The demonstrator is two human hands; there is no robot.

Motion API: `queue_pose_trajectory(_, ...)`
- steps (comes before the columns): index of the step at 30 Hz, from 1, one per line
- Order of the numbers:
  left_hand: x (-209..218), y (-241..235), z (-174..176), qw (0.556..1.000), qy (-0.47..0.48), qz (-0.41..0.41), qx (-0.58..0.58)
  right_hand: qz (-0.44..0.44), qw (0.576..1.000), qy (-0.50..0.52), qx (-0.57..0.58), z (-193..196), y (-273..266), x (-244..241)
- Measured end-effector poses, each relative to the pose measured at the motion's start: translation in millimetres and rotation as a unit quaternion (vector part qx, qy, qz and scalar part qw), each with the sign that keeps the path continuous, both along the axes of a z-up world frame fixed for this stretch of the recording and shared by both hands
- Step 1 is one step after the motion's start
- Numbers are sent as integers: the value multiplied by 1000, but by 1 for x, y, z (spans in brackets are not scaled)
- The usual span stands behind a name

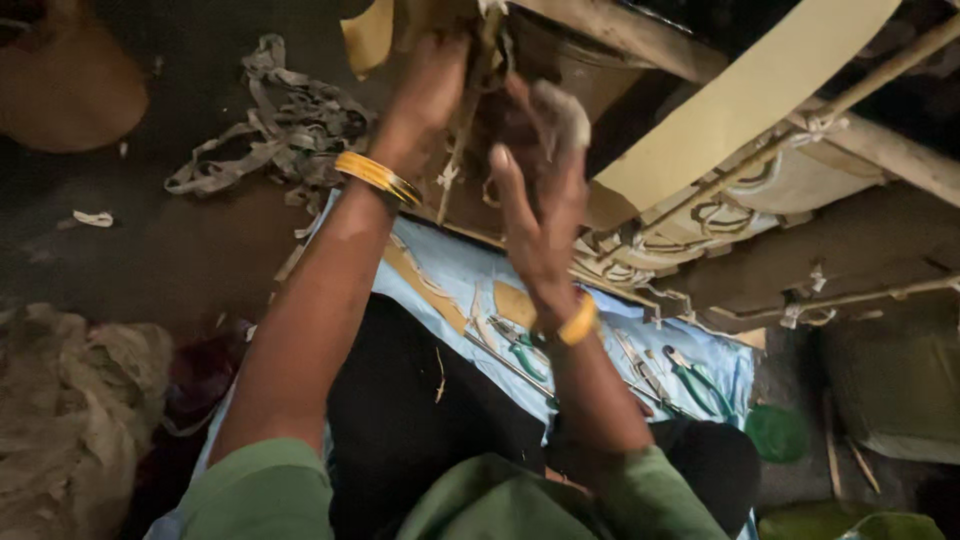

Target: The person sits on a tarp and repeatedly wraps and ties beige fabric strips around a wooden frame structure. They use their hands to position and secure the strips, occasionally adjusting the frame. Tools and scraps are visible nearby on the tarp.

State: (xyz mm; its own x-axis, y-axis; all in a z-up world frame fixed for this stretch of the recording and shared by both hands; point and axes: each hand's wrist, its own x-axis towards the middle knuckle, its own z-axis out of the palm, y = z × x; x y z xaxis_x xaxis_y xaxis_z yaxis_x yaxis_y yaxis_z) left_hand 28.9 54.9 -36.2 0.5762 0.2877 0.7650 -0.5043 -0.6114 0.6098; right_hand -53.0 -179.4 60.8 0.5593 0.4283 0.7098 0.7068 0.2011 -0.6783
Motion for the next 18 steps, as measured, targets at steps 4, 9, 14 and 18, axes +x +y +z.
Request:
queue_pose_trajectory(4, 2, -6, 24, 936, 144, -62, -315, -73, 995, 15, 60, -9, 46, -1)
queue_pose_trajectory(9, -25, -21, 58, 937, 225, 68, -259, -81, 990, -7, 114, -36, 70, -5)
queue_pose_trajectory(14, -51, -17, 67, 946, 116, -97, -286, -197, 972, -127, 21, -59, 79, 8)
queue_pose_trajectory(18, -68, -20, 36, 888, 120, -104, -431, -254, 933, -252, -43, -71, 82, 28)
